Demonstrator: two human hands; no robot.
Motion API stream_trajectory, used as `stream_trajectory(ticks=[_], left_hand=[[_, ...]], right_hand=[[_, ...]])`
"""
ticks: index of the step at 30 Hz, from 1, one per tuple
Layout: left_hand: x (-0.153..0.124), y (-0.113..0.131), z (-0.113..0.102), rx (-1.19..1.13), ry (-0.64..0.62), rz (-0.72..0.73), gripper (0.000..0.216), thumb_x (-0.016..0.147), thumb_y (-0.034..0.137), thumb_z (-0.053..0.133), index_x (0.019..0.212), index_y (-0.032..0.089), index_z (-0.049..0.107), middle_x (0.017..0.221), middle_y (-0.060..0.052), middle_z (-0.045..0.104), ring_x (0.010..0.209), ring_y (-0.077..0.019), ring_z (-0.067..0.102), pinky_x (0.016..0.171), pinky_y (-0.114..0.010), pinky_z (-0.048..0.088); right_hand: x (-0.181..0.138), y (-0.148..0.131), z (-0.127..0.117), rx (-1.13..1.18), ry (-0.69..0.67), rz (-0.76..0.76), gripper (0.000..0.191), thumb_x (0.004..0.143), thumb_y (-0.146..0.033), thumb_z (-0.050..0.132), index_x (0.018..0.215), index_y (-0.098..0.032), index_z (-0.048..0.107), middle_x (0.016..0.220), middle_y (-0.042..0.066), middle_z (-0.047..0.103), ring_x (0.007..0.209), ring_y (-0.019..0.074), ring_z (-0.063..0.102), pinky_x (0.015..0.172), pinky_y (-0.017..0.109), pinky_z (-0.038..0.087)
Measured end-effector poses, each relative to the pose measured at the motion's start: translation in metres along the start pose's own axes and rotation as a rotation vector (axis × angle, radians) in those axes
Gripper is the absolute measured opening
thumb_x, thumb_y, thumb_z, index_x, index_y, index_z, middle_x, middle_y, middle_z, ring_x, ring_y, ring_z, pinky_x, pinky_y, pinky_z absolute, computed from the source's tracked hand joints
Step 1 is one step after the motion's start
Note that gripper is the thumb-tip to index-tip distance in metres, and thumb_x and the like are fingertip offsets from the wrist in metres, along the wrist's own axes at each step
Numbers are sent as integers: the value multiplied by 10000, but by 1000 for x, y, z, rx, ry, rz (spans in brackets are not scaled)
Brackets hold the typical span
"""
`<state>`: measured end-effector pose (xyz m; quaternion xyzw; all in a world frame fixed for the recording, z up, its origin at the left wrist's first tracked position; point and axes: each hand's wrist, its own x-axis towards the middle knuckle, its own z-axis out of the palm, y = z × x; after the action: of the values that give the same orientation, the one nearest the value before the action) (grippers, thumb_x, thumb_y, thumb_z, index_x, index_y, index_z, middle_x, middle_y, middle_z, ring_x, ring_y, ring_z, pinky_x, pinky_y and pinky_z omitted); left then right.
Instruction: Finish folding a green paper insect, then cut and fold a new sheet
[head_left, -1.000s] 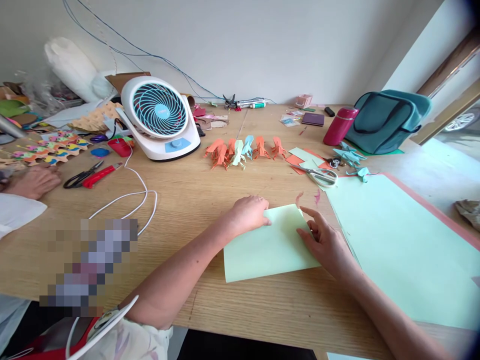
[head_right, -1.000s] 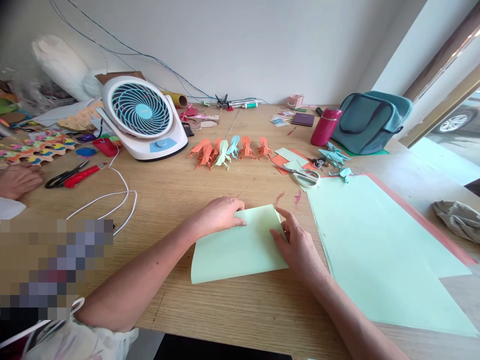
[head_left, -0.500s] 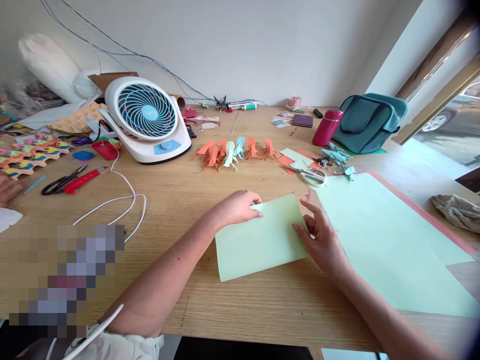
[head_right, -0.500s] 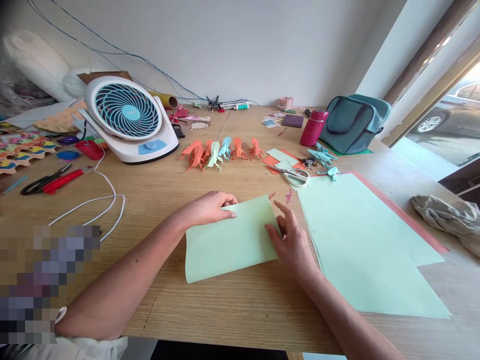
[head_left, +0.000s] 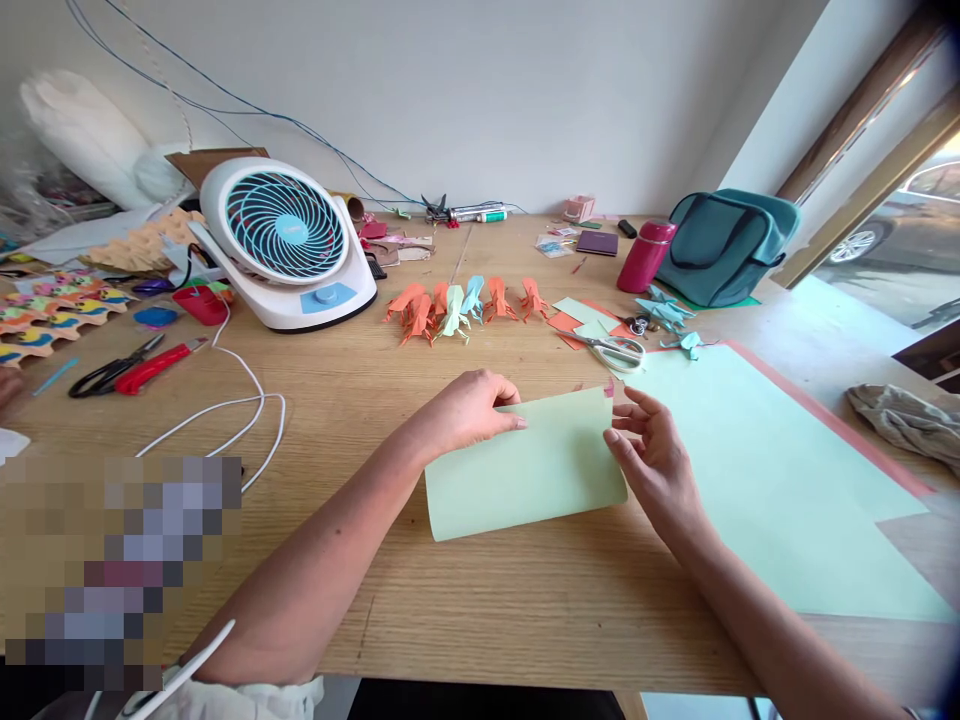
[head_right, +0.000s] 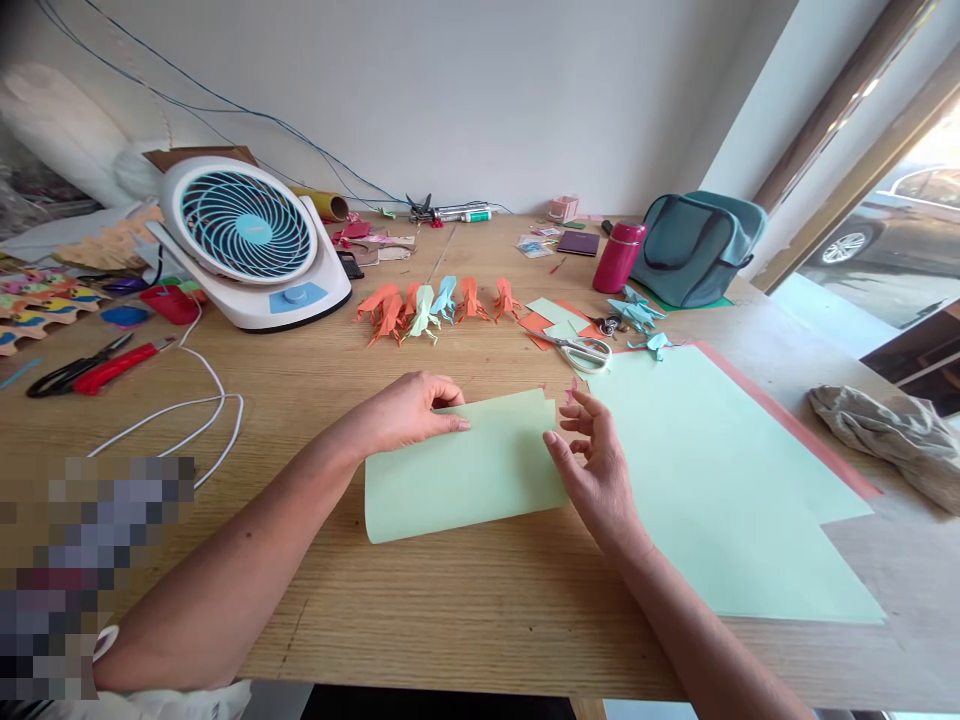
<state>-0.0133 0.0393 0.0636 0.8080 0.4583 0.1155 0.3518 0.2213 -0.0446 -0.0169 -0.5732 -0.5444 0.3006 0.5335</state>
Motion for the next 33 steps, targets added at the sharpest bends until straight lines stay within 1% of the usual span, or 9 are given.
stream_trajectory(ticks=[2, 4, 6, 10, 17, 21, 25, 30, 33], left_hand=[[-2, 4, 1, 19, 24, -8, 214, 742, 377, 665, 658, 191, 601, 652, 35, 580, 585, -122, 484, 518, -259, 306], [-3, 7, 3, 28, 48, -8, 214, 743, 373, 676, 651, 193, 608, 659, 31, 598, 594, -125, 498, 523, -260, 313], [-4, 9, 4, 29, 72, -7, 221, 737, 374, 695, 643, 192, 611, 679, 28, 616, 605, -126, 510, 531, -260, 323], [-5, 13, 6, 42, 107, -3, 265, 720, 383, 735, 614, 185, 594, 685, 25, 625, 581, -117, 504, 533, -263, 326], [-7, 23, 8, 82, 167, -18, 345, 701, 400, 780, 558, 175, 561, 647, 26, 613, 560, -110, 474, 532, -270, 294], [-11, 24, 4, 124, 130, -12, 278, 735, 416, 745, 623, 188, 633, 666, 21, 638, 586, -125, 502, 537, -269, 282], [-16, 18, -8, 176, 116, -38, 216, 733, 415, 729, 711, 210, 666, 659, 27, 630, 609, -141, 518, 545, -262, 287], [-18, 8, -25, 149, 168, -50, 256, 727, 466, 717, 777, 218, 681, 620, 41, 561, 586, -136, 481, 538, -253, 290], [-16, 4, -31, 82, 179, -19, 244, 731, 439, 715, 809, 210, 681, 631, 44, 549, 582, -124, 463, 533, -244, 287]], right_hand=[[0, -3, 0, 102, -112, 97, 621, 856, -579, 638, 1368, -268, 475, 1136, 89, 660, 986, 233, 637, 765, 319, 530], [-1, -7, 0, 170, -200, 174, 574, 854, -606, 628, 1294, -249, 543, 1049, 78, 702, 922, 236, 660, 726, 313, 532], [-3, -10, 1, 183, -218, 213, 515, 846, -608, 642, 1196, -232, 612, 1018, 73, 716, 910, 244, 665, 711, 307, 526], [-3, -7, 1, 208, -204, 247, 462, 836, -581, 677, 1119, -215, 673, 1023, 75, 728, 888, 244, 665, 716, 312, 521], [-3, 3, 3, 278, -173, 266, 387, 796, -541, 741, 959, -191, 732, 901, 57, 749, 744, 195, 639, 626, 276, 486], [-2, 6, 3, 332, -142, 288, 346, 773, -519, 772, 906, -201, 741, 841, 40, 748, 692, 179, 627, 608, 275, 485], [1, 10, 1, 353, -61, 293, 331, 767, -527, 771, 855, -209, 745, 811, 32, 750, 684, 183, 634, 602, 282, 494], [5, 11, -4, 423, -11, 318, 357, 763, -534, 766, 948, -229, 755, 889, 46, 773, 713, 209, 679, 590, 304, 524], [6, 11, -5, 459, 7, 341, 379, 766, -530, 763, 1006, -236, 748, 937, 55, 777, 746, 224, 701, 576, 308, 537]])
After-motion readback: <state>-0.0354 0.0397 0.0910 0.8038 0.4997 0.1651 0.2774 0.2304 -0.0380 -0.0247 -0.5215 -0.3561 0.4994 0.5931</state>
